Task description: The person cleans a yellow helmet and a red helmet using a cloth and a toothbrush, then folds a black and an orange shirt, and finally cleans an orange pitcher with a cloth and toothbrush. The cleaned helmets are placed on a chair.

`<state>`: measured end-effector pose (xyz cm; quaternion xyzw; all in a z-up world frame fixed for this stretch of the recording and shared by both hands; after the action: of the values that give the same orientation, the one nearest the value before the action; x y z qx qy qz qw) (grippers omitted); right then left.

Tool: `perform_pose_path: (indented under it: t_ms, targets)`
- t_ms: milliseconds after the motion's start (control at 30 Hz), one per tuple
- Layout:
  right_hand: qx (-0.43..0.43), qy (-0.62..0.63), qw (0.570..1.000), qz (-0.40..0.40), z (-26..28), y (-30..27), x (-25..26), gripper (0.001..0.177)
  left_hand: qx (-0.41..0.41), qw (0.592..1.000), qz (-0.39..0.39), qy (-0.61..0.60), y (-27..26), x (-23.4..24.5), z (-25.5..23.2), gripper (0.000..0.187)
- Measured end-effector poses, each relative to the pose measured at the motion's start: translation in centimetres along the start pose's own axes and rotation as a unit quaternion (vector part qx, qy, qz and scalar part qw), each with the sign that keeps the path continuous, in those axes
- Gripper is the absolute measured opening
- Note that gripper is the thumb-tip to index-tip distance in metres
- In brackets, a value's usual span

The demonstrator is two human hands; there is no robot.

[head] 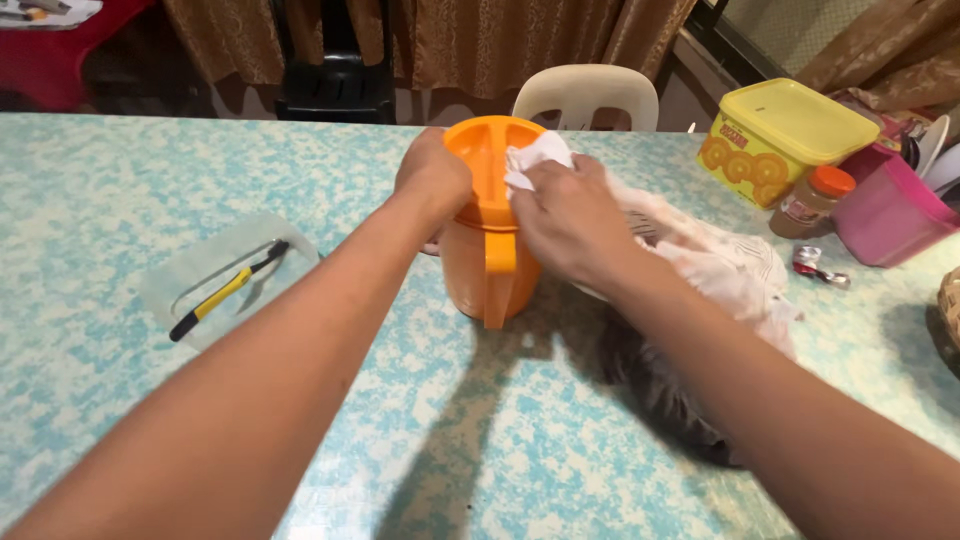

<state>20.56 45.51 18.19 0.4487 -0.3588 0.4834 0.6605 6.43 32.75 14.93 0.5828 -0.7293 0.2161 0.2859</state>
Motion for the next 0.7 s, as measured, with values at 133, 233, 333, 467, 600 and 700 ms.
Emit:
perform_pose_path:
  t_ms: [133, 233, 333, 467, 600, 700]
  targets:
    - [0.067, 0.011, 0.996, 0.053, 0.2, 1.8, 2.2, 0.046, -0.095, 0.995, 0.013, 0.014, 1.2, 0.8, -0.1, 0.037]
    - [0.075, -0.043, 0.996, 0.015, -0.8, 2.7, 2.2, 0.045, -0.112, 0.992, 0.05, 0.014, 1.8, 0.9, -1.3, 0.033]
    - [0.009, -0.008, 0.999, -0.033, -1.0, 1.3, 0.1, 0.041, -0.075, 0.991, 0.045, 0.099, 2.4, 0.5, -2.5, 0.031]
    - [0.012, 0.096, 0.994, -0.047, -1.3, -1.6, 0.2, 0.035, -0.027, 0.981, 0.128, 0.144, 3.7, -1.0, -3.3, 0.036]
    - [0.17, 0.083, 0.981, -0.037, -2.6, -0.7, 3.0, 0.034, -0.165, 0.977, 0.121, 0.068, 4.4, -1.3, -3.4, 0.046]
    - [0.255, 0.028, 0.958, -0.127, -3.2, 0.3, 2.5, 0.032, -0.177, 0.973, 0.124, 0.076, 4.5, -1.5, -3.2, 0.047]
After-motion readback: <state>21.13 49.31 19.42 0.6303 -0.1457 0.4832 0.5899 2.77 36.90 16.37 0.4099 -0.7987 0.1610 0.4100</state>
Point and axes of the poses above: each hand's wrist, its own y-axis towards the middle knuckle, its own x-axis out of the back of the hand, z = x × y, the point moved 2 cm from there along y, towards the middle knuckle, and after that the axes turned 11 degrees about y, right-handed, at the moved point
